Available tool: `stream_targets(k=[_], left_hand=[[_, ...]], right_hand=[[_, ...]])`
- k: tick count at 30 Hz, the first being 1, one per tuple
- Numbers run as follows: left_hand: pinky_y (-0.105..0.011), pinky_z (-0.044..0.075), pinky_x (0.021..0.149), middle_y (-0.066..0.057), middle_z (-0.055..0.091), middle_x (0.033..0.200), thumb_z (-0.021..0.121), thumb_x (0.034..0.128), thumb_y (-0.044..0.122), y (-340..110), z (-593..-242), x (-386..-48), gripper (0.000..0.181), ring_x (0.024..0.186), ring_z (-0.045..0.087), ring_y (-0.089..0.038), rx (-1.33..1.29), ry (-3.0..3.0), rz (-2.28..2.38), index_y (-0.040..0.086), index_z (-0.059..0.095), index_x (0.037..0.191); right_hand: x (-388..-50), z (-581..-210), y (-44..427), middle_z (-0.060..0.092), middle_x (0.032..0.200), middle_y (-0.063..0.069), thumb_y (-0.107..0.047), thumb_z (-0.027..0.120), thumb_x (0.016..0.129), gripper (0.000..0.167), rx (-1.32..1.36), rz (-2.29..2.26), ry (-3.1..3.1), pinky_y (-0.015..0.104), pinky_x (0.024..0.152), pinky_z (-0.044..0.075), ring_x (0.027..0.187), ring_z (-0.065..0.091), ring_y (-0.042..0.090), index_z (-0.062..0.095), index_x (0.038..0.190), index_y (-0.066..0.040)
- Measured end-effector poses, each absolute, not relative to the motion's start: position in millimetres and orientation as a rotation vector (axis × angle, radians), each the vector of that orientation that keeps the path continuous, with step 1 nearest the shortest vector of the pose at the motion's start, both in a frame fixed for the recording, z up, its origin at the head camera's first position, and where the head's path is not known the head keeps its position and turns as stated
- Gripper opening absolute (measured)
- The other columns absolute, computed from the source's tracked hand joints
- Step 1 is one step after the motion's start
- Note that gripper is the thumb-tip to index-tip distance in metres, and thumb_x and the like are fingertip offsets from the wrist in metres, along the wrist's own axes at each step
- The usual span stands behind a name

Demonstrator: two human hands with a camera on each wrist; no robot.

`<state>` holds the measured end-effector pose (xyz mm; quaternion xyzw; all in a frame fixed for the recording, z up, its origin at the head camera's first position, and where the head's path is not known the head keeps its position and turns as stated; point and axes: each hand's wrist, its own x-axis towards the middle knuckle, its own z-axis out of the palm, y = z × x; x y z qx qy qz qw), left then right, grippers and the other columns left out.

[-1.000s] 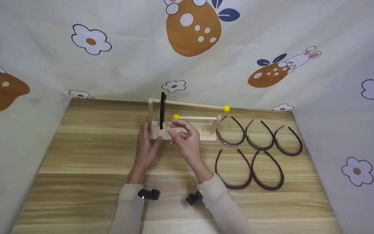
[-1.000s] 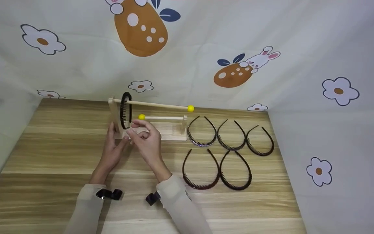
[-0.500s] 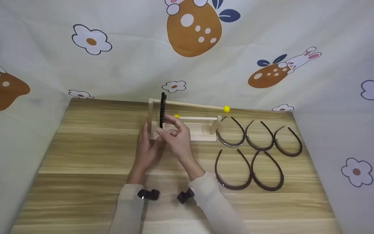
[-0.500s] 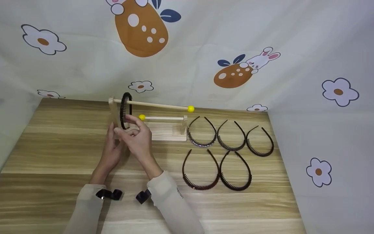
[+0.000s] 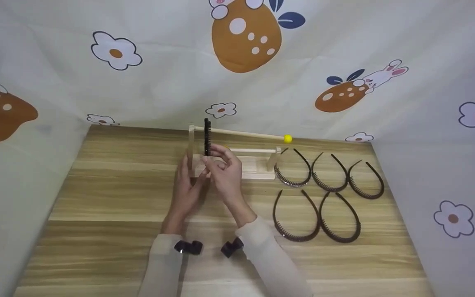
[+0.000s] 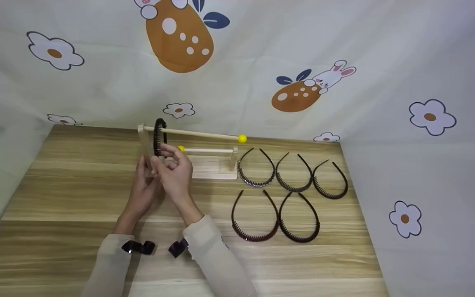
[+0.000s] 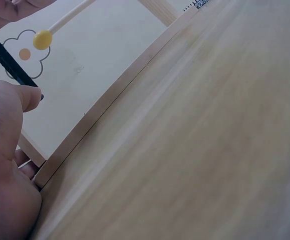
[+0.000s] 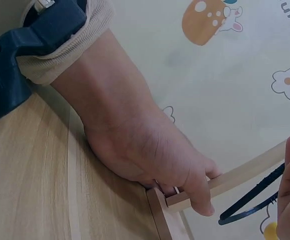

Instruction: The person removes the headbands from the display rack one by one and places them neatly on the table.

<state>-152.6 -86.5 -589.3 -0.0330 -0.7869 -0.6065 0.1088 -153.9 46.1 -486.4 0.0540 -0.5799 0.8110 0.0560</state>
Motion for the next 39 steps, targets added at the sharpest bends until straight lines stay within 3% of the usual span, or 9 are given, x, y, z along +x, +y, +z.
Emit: stream_targets(k=[4,11,16,24,32,35,39], left_hand=[[-0.076,0.028,0.127,-0.017,0.031,0.178,0.070,0.1098,0.035,-88.1,-590.7,-152.1,0.085,0.159,0.035,-0.045,-0.105,-2.313,-1.786,0.027,0.021,0.179],[-0.074,0.023,0.130,-0.026,0.025,0.179,0.068,0.1097,0.023,-89.5,-592.6,-150.8,0.085,0.161,0.028,-0.050,-0.115,-2.314,-1.760,0.010,0.020,0.178],[-0.073,0.027,0.128,-0.027,0.029,0.177,0.068,0.1094,0.022,-88.6,-592.1,-152.2,0.084,0.157,0.035,-0.050,-0.129,-2.311,-1.749,0.009,0.021,0.177],[-0.074,0.023,0.130,-0.026,0.022,0.180,0.068,0.1098,0.022,-87.7,-590.2,-153.3,0.084,0.160,0.029,-0.052,-0.103,-2.340,-1.762,0.009,0.019,0.177],[-0.076,0.024,0.129,-0.025,0.020,0.181,0.066,0.1104,0.020,-88.1,-588.7,-151.7,0.083,0.159,0.032,-0.052,-0.081,-2.360,-1.780,0.009,0.018,0.178],[-0.075,0.023,0.129,-0.025,0.019,0.181,0.066,0.1110,0.021,-88.3,-588.1,-151.0,0.083,0.161,0.029,-0.051,-0.085,-2.362,-1.778,0.008,0.018,0.177],[-0.073,0.022,0.131,-0.022,0.017,0.183,0.065,0.1130,0.031,-88.9,-589.5,-150.4,0.085,0.164,0.024,-0.049,-0.096,-2.362,-1.792,0.009,0.015,0.178]], right_hand=[[-156.0,-487.0,47.2,0.073,0.106,0.011,0.014,0.072,0.097,0.034,0.162,2.437,-1.744,0.018,0.045,0.044,0.062,0.065,0.012,0.067,0.131,0.013],[-156.8,-488.2,47.2,0.073,0.105,0.018,0.013,0.071,0.100,0.030,0.192,2.401,-1.781,0.018,0.046,0.044,0.064,0.065,0.014,0.067,0.130,0.012],[-156.8,-484.1,49.2,0.073,0.104,0.014,0.012,0.071,0.099,0.032,0.227,2.405,-1.759,0.019,0.047,0.045,0.065,0.065,0.013,0.065,0.130,0.014],[-158.7,-477.5,51.9,0.072,0.108,0.032,0.012,0.070,0.099,0.029,0.249,2.367,-1.751,0.019,0.047,0.045,0.067,0.066,0.012,0.066,0.128,0.013],[-157.5,-470.8,53.8,0.070,0.112,0.037,0.010,0.070,0.099,0.028,0.268,2.356,-1.737,0.018,0.047,0.045,0.068,0.065,0.011,0.065,0.126,0.013],[-156.8,-468.6,55.2,0.072,0.111,0.033,0.009,0.071,0.098,0.029,0.284,2.352,-1.723,0.017,0.048,0.046,0.068,0.065,0.012,0.065,0.126,0.012],[-155.7,-465.5,56.8,0.077,0.105,0.015,0.008,0.072,0.098,0.028,0.299,2.347,-1.702,0.018,0.048,0.045,0.068,0.065,0.013,0.065,0.125,0.012]])
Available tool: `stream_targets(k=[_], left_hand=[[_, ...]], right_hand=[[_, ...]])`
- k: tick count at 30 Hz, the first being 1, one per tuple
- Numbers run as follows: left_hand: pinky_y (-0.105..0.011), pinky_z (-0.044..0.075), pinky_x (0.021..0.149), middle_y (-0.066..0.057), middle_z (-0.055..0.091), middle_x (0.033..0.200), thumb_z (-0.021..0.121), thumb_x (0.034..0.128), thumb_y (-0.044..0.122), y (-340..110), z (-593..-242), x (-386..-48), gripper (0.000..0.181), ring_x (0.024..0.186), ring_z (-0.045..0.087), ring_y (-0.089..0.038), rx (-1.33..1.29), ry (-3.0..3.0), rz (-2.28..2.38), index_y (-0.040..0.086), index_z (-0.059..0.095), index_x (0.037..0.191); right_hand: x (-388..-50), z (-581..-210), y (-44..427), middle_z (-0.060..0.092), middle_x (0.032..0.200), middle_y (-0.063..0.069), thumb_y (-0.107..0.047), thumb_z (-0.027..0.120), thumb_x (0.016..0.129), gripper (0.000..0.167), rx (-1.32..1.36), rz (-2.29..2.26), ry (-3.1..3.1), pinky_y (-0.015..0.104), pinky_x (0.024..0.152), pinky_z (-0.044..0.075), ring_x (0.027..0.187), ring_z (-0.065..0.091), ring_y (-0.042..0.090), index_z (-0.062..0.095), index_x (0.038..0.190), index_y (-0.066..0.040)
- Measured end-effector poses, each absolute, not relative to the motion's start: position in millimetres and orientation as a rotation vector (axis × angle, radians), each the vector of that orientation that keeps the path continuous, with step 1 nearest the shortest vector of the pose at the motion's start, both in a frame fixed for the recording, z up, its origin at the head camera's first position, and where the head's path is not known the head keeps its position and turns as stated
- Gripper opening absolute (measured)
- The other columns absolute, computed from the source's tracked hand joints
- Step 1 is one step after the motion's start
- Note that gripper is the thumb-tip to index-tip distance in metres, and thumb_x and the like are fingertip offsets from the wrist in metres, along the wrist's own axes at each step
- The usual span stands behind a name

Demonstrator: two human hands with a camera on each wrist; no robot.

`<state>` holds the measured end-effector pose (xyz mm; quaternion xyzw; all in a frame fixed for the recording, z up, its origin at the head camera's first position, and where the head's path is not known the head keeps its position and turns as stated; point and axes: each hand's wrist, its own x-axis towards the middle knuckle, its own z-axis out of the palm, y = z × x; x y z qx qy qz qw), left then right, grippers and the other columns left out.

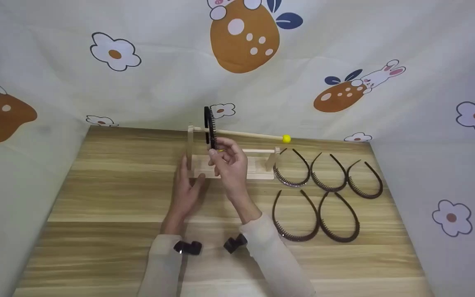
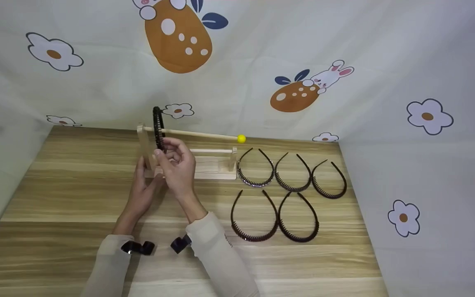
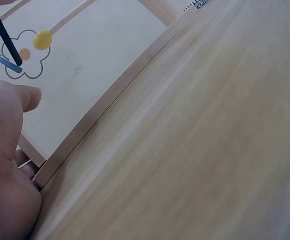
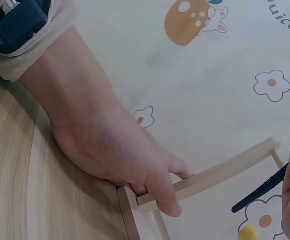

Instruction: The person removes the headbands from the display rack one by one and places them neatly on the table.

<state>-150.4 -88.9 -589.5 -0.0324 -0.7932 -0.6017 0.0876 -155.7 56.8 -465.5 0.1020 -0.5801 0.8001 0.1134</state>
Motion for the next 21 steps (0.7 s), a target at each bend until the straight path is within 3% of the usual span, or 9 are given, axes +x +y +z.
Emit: stream_targets(k=[4,11,19,21], left_hand=[[-0.072,0.022,0.131,-0.021,0.016,0.183,0.064,0.1126,0.047,-88.6,-591.0,-150.9,0.090,0.165,0.023,-0.047,-0.103,-2.353,-1.806,0.010,0.015,0.179],[-0.072,0.022,0.131,-0.021,0.016,0.183,0.063,0.1108,0.054,-88.2,-589.2,-149.6,0.093,0.165,0.022,-0.047,-0.098,-2.354,-1.806,0.012,0.015,0.179],[-0.076,0.024,0.129,-0.021,0.018,0.183,0.067,0.1121,0.028,-88.6,-589.0,-150.3,0.086,0.163,0.026,-0.049,-0.107,-2.349,-1.799,0.015,0.015,0.179],[-0.076,0.023,0.129,-0.022,0.018,0.182,0.067,0.1117,0.026,-88.5,-589.1,-150.3,0.085,0.163,0.026,-0.049,-0.114,-2.342,-1.801,0.014,0.016,0.179]], right_hand=[[-155.4,-461.4,58.6,0.077,0.104,0.006,0.008,0.072,0.099,0.029,0.309,2.336,-1.687,0.018,0.048,0.044,0.068,0.065,0.013,0.065,0.126,0.013],[-153.8,-456.2,62.0,0.074,0.104,0.015,0.007,0.072,0.099,0.028,0.318,2.310,-1.672,0.018,0.048,0.044,0.068,0.065,0.016,0.065,0.125,0.014],[-152.5,-452.8,67.9,0.075,0.103,0.007,0.007,0.073,0.097,0.030,0.327,2.282,-1.677,0.017,0.048,0.045,0.069,0.065,0.012,0.065,0.125,0.013],[-152.3,-452.8,69.9,0.074,0.104,0.013,0.006,0.073,0.097,0.031,0.334,2.275,-1.674,0.017,0.048,0.045,0.069,0.065,0.011,0.065,0.125,0.014]])
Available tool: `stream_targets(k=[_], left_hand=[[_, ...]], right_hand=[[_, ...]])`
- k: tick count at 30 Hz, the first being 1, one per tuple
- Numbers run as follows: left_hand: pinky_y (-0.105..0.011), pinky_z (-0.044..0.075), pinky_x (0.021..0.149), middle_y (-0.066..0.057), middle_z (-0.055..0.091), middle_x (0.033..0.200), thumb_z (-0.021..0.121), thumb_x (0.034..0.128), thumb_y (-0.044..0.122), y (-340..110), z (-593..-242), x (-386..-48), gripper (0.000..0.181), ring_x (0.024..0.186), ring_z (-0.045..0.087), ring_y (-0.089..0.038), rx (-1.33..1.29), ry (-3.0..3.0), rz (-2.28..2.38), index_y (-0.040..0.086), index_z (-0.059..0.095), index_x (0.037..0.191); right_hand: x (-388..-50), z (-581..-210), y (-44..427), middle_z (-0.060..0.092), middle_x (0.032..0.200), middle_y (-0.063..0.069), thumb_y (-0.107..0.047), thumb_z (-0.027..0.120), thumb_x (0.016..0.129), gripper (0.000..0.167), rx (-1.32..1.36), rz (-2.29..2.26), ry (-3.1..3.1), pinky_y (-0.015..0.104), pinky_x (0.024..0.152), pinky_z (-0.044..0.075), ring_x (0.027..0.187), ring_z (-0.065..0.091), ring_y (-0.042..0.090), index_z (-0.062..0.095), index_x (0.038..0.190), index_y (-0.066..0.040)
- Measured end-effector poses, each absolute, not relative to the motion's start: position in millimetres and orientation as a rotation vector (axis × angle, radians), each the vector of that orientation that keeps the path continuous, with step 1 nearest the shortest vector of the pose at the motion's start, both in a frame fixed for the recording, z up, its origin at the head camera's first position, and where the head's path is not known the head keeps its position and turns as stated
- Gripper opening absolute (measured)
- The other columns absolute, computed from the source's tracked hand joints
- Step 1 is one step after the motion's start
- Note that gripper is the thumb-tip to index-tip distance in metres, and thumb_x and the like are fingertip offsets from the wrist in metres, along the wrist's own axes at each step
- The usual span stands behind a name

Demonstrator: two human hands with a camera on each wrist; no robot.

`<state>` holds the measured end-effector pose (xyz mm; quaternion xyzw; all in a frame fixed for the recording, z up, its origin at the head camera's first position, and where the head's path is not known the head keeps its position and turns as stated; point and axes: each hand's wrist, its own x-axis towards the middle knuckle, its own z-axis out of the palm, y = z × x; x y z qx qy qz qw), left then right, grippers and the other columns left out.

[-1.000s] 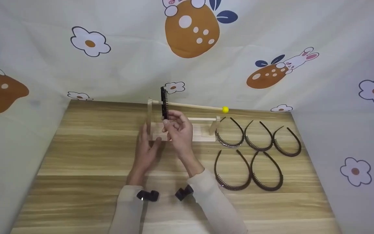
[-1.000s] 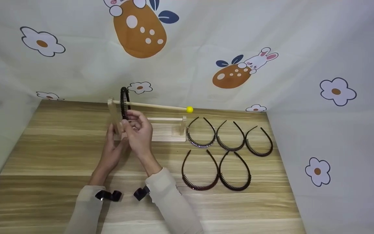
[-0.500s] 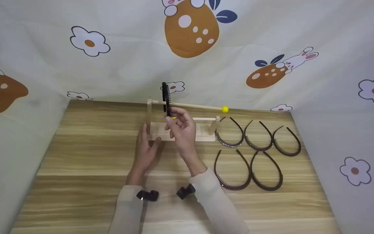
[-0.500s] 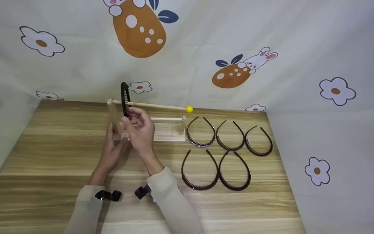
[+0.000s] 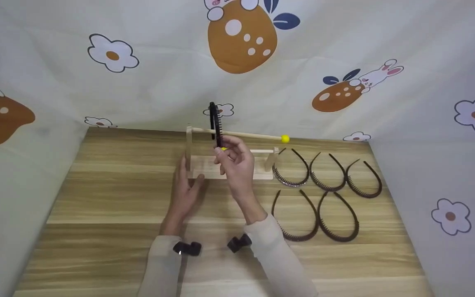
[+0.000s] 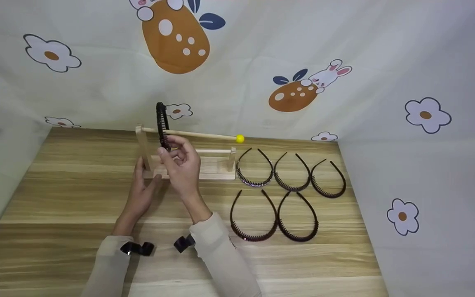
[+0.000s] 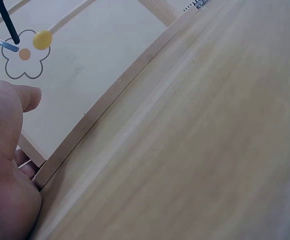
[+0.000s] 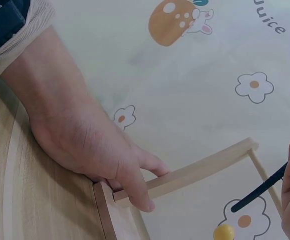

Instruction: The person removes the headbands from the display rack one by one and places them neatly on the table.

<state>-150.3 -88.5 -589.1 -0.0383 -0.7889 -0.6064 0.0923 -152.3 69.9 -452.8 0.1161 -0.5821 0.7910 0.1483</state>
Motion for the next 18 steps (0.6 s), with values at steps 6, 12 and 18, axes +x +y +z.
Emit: stream_targets(k=[6,12,18], left_hand=[[-0.074,0.019,0.131,-0.023,0.018,0.182,0.067,0.1116,0.022,-88.5,-588.1,-149.9,0.085,0.165,0.022,-0.048,-0.105,-2.345,-1.818,0.013,0.015,0.179],[-0.072,0.016,0.133,-0.023,0.016,0.182,0.064,0.1124,0.020,-88.7,-589.5,-149.9,0.085,0.166,0.019,-0.047,-0.078,-2.365,-1.838,0.013,0.011,0.179],[-0.071,0.014,0.134,-0.024,0.015,0.182,0.064,0.1123,0.021,-88.7,-589.8,-151.1,0.085,0.166,0.019,-0.048,-0.074,-2.363,-1.842,0.012,0.013,0.179]], right_hand=[[-152.6,-454.6,77.9,0.075,0.105,0.014,0.002,0.074,0.097,0.031,0.338,2.249,-1.673,0.017,0.048,0.045,0.069,0.064,0.012,0.066,0.125,0.012],[-151.9,-457.4,87.0,0.073,0.106,0.023,0.000,0.074,0.097,0.031,0.311,2.247,-1.675,0.017,0.049,0.046,0.070,0.064,0.011,0.067,0.126,0.008],[-149.3,-458.7,96.6,0.075,0.105,0.004,0.001,0.073,0.098,0.029,0.284,2.252,-1.660,0.017,0.050,0.046,0.070,0.064,0.011,0.067,0.125,0.007]])
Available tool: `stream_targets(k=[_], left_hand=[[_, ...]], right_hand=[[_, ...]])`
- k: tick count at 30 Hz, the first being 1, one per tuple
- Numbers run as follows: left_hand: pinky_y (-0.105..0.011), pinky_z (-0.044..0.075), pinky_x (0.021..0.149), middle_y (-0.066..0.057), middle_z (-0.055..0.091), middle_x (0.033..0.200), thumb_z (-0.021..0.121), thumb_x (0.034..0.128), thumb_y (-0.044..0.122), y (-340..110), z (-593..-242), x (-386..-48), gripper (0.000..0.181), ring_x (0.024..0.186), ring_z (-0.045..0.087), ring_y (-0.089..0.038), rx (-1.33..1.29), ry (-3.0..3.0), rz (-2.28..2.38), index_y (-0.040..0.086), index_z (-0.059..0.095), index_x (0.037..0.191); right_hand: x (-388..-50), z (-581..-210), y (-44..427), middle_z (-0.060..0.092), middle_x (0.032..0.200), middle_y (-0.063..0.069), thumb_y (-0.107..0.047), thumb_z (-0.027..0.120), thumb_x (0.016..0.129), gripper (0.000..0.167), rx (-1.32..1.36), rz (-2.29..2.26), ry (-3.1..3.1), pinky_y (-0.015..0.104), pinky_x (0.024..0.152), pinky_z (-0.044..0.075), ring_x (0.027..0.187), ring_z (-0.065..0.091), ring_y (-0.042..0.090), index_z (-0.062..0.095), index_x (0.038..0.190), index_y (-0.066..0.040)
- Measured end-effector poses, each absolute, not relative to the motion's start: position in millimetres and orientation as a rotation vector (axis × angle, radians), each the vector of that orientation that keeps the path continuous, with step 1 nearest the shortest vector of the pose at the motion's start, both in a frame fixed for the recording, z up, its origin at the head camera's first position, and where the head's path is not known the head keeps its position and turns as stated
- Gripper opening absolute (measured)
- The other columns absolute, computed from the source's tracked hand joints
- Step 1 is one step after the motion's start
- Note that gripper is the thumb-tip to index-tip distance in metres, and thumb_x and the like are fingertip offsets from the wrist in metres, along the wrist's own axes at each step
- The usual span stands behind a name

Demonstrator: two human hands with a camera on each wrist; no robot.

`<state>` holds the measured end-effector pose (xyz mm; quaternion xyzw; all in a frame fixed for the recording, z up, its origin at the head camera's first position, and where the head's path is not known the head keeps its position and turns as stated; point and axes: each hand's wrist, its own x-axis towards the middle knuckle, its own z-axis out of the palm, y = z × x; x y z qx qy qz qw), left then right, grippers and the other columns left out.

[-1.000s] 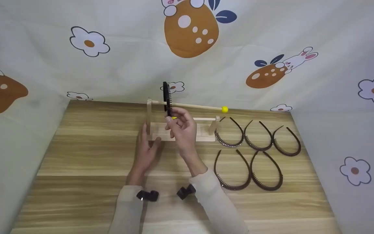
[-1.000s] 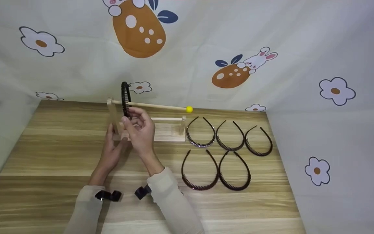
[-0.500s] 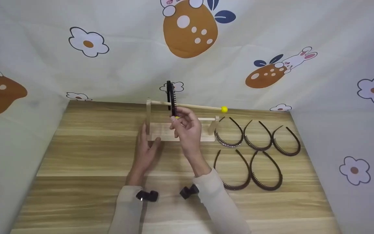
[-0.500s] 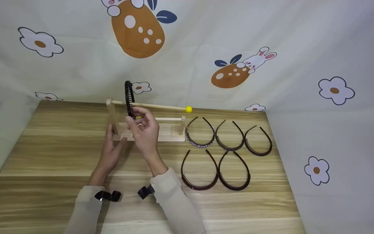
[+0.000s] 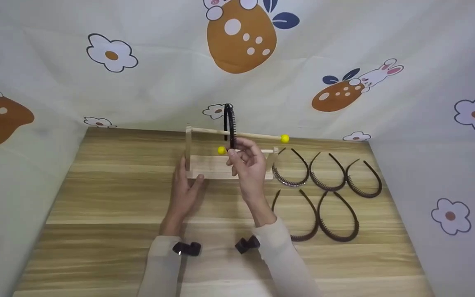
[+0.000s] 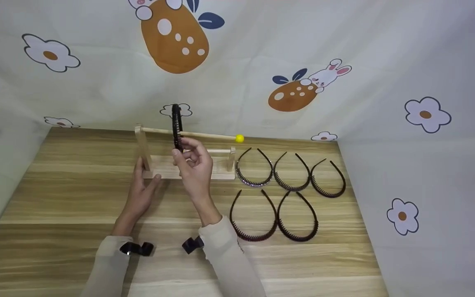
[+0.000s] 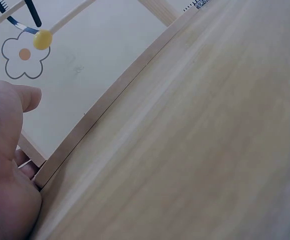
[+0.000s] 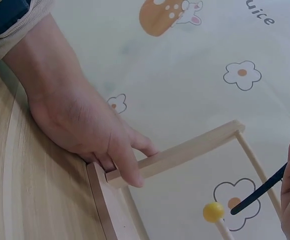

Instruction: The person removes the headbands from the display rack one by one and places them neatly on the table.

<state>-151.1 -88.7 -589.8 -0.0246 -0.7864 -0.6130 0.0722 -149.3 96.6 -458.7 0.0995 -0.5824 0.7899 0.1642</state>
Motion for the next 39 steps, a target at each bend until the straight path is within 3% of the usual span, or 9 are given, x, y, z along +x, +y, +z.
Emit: stream_targets(k=[15,21,39], left_hand=[[-0.069,0.012,0.135,-0.026,0.012,0.182,0.062,0.1148,0.025,-87.7,-588.2,-150.1,0.082,0.168,0.014,-0.048,-0.033,-2.408,-1.848,0.008,0.012,0.178],[-0.070,0.013,0.135,-0.023,0.014,0.183,0.063,0.1139,0.026,-87.8,-587.0,-149.2,0.084,0.168,0.016,-0.046,-0.077,-2.386,-1.831,0.013,0.011,0.179],[-0.072,0.016,0.133,-0.023,0.017,0.182,0.064,0.1127,0.024,-87.5,-590.5,-150.9,0.085,0.166,0.022,-0.047,-0.082,-2.352,-1.835,0.018,0.012,0.180]], right_hand=[[-151.4,-463.7,129.2,0.073,0.105,0.016,0.004,0.071,0.098,0.025,0.227,2.230,-1.601,0.017,0.051,0.046,0.070,0.063,0.012,0.070,0.123,0.002],[-149.5,-464.9,140.8,0.075,0.103,0.006,0.003,0.070,0.099,0.023,0.204,2.211,-1.589,0.017,0.051,0.046,0.070,0.063,0.012,0.071,0.122,0.000],[-150.3,-463.2,175.4,0.072,0.098,0.007,0.002,0.073,0.100,0.021,0.162,2.164,-1.525,0.017,0.050,0.046,0.067,0.063,0.012,0.073,0.120,-0.005]])
